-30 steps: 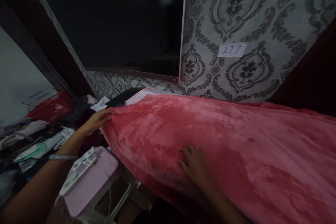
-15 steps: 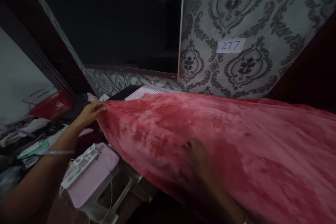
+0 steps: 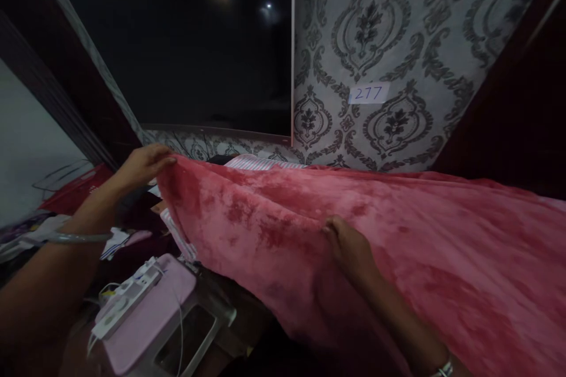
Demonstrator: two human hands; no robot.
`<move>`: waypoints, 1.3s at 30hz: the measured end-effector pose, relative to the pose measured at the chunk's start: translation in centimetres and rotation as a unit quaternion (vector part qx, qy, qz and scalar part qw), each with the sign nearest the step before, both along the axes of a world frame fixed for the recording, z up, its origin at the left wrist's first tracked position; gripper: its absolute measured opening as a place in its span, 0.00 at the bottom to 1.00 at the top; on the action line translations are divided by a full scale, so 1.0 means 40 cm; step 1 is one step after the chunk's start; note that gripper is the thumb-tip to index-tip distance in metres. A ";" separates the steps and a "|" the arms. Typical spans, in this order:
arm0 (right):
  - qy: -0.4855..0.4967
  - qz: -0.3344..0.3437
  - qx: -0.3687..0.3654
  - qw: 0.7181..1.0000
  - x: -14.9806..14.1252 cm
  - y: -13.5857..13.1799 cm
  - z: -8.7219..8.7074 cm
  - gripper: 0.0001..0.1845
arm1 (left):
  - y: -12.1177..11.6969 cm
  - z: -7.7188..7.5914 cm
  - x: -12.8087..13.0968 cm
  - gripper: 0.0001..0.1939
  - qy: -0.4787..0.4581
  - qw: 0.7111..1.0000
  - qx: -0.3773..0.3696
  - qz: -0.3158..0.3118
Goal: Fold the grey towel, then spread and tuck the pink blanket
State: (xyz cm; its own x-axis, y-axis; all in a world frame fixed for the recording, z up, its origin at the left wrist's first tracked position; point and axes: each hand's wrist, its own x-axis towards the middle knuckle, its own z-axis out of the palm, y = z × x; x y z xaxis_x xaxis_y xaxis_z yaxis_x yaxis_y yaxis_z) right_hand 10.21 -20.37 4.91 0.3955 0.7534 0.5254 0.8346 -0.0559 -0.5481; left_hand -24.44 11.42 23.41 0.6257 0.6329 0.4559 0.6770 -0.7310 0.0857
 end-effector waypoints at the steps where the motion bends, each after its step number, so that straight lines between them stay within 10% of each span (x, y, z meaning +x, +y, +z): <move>1: -0.004 0.013 0.000 1.000 0.007 -0.009 0.016 0.13 | -0.004 0.021 0.012 0.14 0.020 1.000 0.018 0.002; 7: -0.106 0.066 -0.019 0.992 0.058 -0.069 0.077 0.12 | -0.044 0.141 0.084 0.14 0.047 0.996 0.080 0.005; 13: -0.133 -0.052 0.008 0.990 0.129 -0.108 0.124 0.14 | -0.096 0.258 0.148 0.16 0.019 0.991 0.129 -0.004; 22: -0.025 -0.017 -0.017 0.999 0.064 -0.123 -0.066 0.17 | -0.069 0.379 0.185 0.18 0.006 0.993 0.109 -0.041; 28: 0.039 -0.031 -0.026 0.998 0.034 -0.153 -0.096 0.14 | -0.051 0.387 0.184 0.22 0.026 0.991 0.130 -0.015; 32: 0.054 -0.127 0.038 0.990 0.092 -0.204 -0.034 0.17 | -0.047 0.366 0.180 0.18 0.015 0.991 0.131 0.001; 39: -0.018 -0.289 0.128 0.949 0.222 -0.282 0.217 0.17 | -0.049 0.323 0.176 0.16 -0.027 0.997 0.064 -0.028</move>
State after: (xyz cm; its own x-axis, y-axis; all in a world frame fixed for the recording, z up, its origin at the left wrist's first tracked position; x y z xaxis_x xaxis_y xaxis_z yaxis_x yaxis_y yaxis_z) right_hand 19.08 -31.64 13.58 0.6813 0.2620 0.6836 0.7241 -0.3786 -0.5765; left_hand -17.38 9.46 36.32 0.6313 0.5320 0.5643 0.6316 -0.7749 0.0240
